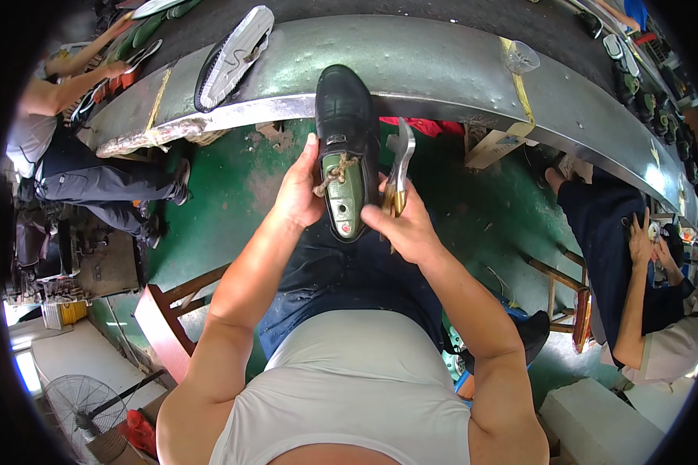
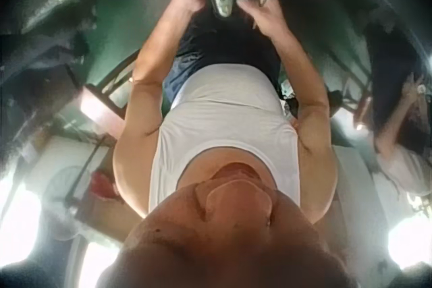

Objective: Use pliers to stretch and pull the upper material over the last on the assembly line.

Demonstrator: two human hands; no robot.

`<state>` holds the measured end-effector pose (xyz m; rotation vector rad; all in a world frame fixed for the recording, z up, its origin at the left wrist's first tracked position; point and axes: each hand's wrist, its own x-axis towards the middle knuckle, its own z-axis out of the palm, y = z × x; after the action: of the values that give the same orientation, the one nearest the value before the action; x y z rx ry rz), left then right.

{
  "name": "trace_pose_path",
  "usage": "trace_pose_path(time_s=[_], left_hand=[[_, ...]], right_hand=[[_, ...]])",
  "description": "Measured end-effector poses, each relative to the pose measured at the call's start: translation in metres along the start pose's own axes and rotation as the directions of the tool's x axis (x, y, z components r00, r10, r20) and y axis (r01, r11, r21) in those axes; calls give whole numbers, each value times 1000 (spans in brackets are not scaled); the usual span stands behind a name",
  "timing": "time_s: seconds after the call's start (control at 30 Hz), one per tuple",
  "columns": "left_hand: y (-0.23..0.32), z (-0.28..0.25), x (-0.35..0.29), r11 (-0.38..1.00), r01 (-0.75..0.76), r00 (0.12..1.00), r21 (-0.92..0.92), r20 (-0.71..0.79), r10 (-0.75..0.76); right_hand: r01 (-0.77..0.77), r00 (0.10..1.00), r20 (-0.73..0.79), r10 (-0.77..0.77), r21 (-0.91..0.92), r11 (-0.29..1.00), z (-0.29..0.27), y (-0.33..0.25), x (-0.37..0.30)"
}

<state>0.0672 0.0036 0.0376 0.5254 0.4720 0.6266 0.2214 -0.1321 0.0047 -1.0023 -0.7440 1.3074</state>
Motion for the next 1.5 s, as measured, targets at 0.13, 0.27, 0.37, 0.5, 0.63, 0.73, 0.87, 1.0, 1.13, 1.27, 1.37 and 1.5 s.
trace_pose_path(time_s=[0.13, 0.27, 0.37, 0.5, 0.63, 0.73, 0.87, 1.0, 1.13, 1.27, 1.37, 1.5], left_hand=[[10, 13, 11, 976, -49, 996, 211, -58, 63], [23, 28, 22, 994, 26, 999, 111, -31, -23], [28, 42, 27, 999, 13, 999, 29, -30, -13], [32, 53, 38, 999, 24, 999, 22, -29, -23], [40, 56, 50, 998, 60, 998, -26, -1, -60], [43, 56, 57, 995, 78, 997, -68, -12, -79], [52, 56, 58, 994, 93, 996, -53, -10, -94], [68, 61, 60, 995, 56, 998, 80, 30, -59], [75, 58, 87, 991, 16, 1000, 132, -3, -16], [88, 59, 117, 981, 19, 999, 193, -31, -13], [101, 70, 144, 984, 62, 998, 169, -36, -57], [129, 74, 214, 982, 13, 1000, 186, 13, -16]], right_hand=[[-89, 992, -96, 81, -81, 993, 1, -16, 5], [-24, 997, -71, 33, 124, 992, 4, -35, 12], [-16, 999, -34, 22, 162, 987, 9, -50, 15], [15, 991, -129, -18, -25, 1000, 2, -57, 11], [76, 984, -155, -92, -105, 992, -9, -63, 9], [113, 959, -194, -209, -413, 904, -18, -76, 12], [31, 857, -176, -485, -920, 390, -40, -113, 47], [-60, 805, -27, -593, -998, -37, -73, -141, 118], [-187, 851, 11, -524, -928, -323, -103, -141, 162], [-192, 811, 5, -585, -943, -274, -112, -139, 167], [-182, 801, 3, -599, -952, -248, -117, -136, 167], [-147, 793, 17, -609, -964, -219, -114, -137, 165]])
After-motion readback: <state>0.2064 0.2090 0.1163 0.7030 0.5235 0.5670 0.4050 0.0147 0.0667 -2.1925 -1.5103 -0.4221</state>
